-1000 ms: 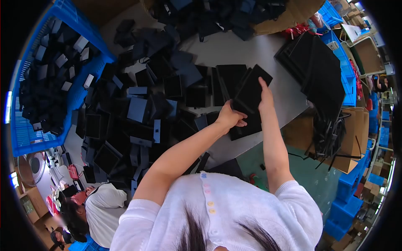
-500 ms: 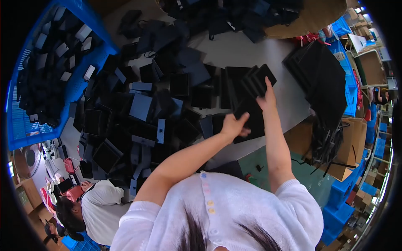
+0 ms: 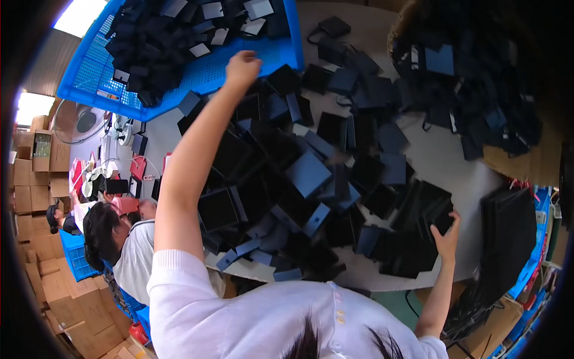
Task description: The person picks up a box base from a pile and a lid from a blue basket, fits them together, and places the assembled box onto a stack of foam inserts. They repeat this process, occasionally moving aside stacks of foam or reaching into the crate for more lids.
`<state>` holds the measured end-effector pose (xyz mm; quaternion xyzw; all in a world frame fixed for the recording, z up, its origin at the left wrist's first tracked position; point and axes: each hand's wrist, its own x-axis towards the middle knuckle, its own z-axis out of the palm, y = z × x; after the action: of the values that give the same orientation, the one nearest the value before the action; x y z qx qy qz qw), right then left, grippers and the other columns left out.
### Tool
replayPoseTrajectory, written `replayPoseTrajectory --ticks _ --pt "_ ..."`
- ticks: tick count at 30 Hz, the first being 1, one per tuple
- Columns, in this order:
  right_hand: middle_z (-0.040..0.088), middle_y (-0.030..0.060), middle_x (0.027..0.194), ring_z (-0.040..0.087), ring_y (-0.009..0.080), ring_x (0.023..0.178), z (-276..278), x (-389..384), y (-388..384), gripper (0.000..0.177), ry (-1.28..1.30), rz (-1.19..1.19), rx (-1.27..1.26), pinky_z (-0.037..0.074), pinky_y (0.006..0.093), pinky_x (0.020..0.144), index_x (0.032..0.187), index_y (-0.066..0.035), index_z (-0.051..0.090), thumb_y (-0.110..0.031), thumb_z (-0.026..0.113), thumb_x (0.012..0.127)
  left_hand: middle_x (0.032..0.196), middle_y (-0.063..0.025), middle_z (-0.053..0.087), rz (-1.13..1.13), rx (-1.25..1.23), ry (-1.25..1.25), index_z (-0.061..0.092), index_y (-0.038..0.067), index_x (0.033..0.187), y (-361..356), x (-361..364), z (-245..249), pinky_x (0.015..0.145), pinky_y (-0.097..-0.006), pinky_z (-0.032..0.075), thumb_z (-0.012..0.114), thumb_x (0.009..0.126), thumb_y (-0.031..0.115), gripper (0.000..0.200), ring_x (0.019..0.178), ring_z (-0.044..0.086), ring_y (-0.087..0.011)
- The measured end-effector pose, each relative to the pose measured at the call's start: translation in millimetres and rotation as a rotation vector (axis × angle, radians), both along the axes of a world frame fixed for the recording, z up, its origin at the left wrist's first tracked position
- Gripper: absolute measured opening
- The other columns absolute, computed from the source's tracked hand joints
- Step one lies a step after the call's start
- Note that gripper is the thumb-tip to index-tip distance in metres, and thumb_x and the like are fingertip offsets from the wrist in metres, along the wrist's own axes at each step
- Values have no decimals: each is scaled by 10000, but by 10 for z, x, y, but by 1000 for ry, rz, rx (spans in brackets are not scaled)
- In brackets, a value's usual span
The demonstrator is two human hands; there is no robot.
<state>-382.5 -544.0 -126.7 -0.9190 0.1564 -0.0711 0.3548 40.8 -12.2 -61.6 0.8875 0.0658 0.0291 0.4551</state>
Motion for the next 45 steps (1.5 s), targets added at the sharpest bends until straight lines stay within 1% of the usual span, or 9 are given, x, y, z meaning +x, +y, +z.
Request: replayPoseTrajectory --ticks 2,9,18,26,32,35,38,42,45 --pt "460 173 1298 412 324 1261 32 -13 -38 599 47 -32 7 278 384 1084 1189 -29 439 -89 758 686 1151 -245 625 225 436 -38 586 -19 1174 601 652 -453 947 -425 466 688 757 342 561 1107 580 -405" --pt "473 154 1257 427 310 1235 516 119 170 649 -45 -116 -104 269 383 1084 1227 -21 465 -183 746 665 1343 -206 520 303 532 440 524 -34 1271 1180 1327 -1679 1042 -409 397 681 787 473 718 1258 489 -362" --pt "480 181 1305 462 330 1223 768 1042 997 636 -177 112 45 343 397 1040 1174 -37 526 -198 783 615 1095 -243 647 275 679 99 676 1 1048 1092 818 -1075 928 -434 492 612 733 228 394 1040 618 -402" --pt "498 170 1269 497 326 1171 1175 1516 2237 644 -540 308 56 381 389 1009 1163 -52 556 -197 843 606 1210 -233 582 -225 183 -543 518 65 1280 100 -857 494 950 -407 455 426 730 -62 571 1096 574 -405" --pt "432 182 1340 357 399 1284 1282 1217 2847 620 -490 684 -164 286 483 1070 1209 -102 571 -293 810 670 1313 -188 520 -374 -443 -172 442 23 1341 -865 -2749 429 1027 -339 371 377 1010 219 389 1255 488 -291" --pt "396 193 1393 310 404 1336 1218 986 2687 515 -382 860 -277 206 492 1113 1237 -68 548 -298 690 799 1128 -231 604 -225 -558 -97 443 67 1307 -1069 -3156 206 855 -390 491 406 1000 241 354 1019 628 -369" --pt "360 190 1441 282 408 1357 1092 816 2540 444 -400 634 -46 203 470 1125 1312 -13 454 -133 496 887 907 -77 575 -170 -800 86 418 80 1304 -1176 -3400 366 715 -281 501 396 1016 197 311 823 574 -157" --pt "324 183 1477 253 374 1395 963 645 2420 509 -334 656 93 181 457 1142 1352 -9 395 -112 505 866 1236 -170 476 -456 -603 -50 173 157 1453 -1280 -3538 333 675 -333 577 611 863 0 750 1004 593 -266" --pt "353 200 1453 277 337 1390 918 504 2295 528 -430 530 600 181 425 1149 1358 10 388 -124 528 867 1255 -155 467 -337 -1000 440 239 220 1443 -1147 -3414 467 687 -405 620 597 825 -109 786 1026 598 -285"
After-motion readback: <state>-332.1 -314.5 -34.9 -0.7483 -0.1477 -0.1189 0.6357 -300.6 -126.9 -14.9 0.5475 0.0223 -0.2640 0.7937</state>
